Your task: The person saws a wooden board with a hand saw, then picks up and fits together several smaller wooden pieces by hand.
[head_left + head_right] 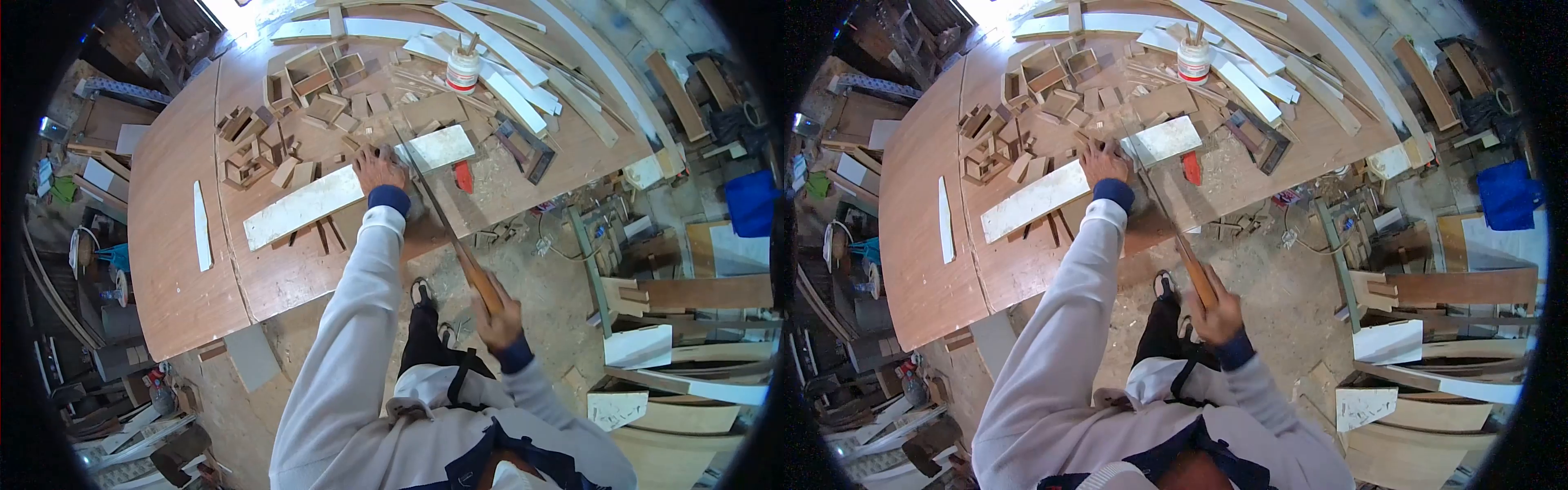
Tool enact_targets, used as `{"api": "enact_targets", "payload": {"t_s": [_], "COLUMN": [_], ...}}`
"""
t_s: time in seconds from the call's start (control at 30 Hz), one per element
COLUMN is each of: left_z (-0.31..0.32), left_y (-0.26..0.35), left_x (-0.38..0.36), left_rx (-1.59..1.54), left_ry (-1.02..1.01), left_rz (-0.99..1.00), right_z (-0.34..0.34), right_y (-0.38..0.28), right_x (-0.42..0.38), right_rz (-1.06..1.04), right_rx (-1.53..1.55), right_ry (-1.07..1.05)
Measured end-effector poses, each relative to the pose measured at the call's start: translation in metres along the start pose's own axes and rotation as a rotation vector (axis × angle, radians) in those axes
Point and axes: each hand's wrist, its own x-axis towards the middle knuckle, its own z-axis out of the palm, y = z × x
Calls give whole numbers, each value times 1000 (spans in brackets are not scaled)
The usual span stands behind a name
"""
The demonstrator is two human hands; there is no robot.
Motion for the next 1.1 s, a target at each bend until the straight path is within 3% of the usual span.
{"api": "enact_targets", "payload": {"t_s": [0.07, 0.17, 0.23, 0.27, 0.33, 0.43, 0.67, 0.73, 0.8, 0.9, 0.97, 1.03, 1.1], "left_z": [0, 9, 8, 9, 5, 0, 7, 5, 2, 4, 3, 6, 7], "left_y": [-3, -8, -7, -5, -5, -6, -7, -5, -6, -8, -5, -8, -8], "left_x": [-8, -10, -7, -1, -5, -10, -18, 1, -8, -4, -7, -8, -7], "left_rx": [8, 17, 13, 10, 8, 4, 3, 4, 14, 33, 22, 33, 7], "left_ry": [-69, -12, -24, -27, -46, -82, -80, -34, -162, -87, -94, 1, -32], "left_rz": [-4, 22, 25, 8, -15, -6, -5, -12, -10, 0, 4, 51, 34], "right_z": [-2, 8, 17, 17, 13, 1, 17, 16, 9, 14, 10, 13, 14], "right_y": [-4, -3, -4, 2, 13, 2, 10, 15, 13, 20, 15, 16, 20], "right_x": [-13, 10, 38, 34, 3, -20, 2, -11, -28, -24, -16, -10, -8], "right_rz": [87, 125, 292, 285, 40, -28, 223, -60, 89, -17, 229, 142, 36], "right_rx": [58, 37, 83, 85, -51, 47, 55, -2, 43, -20, 60, 77, 91], "right_ry": [25, -8, -131, -128, 0, 94, -53, 77, 44, 100, 6, 58, 116]}}
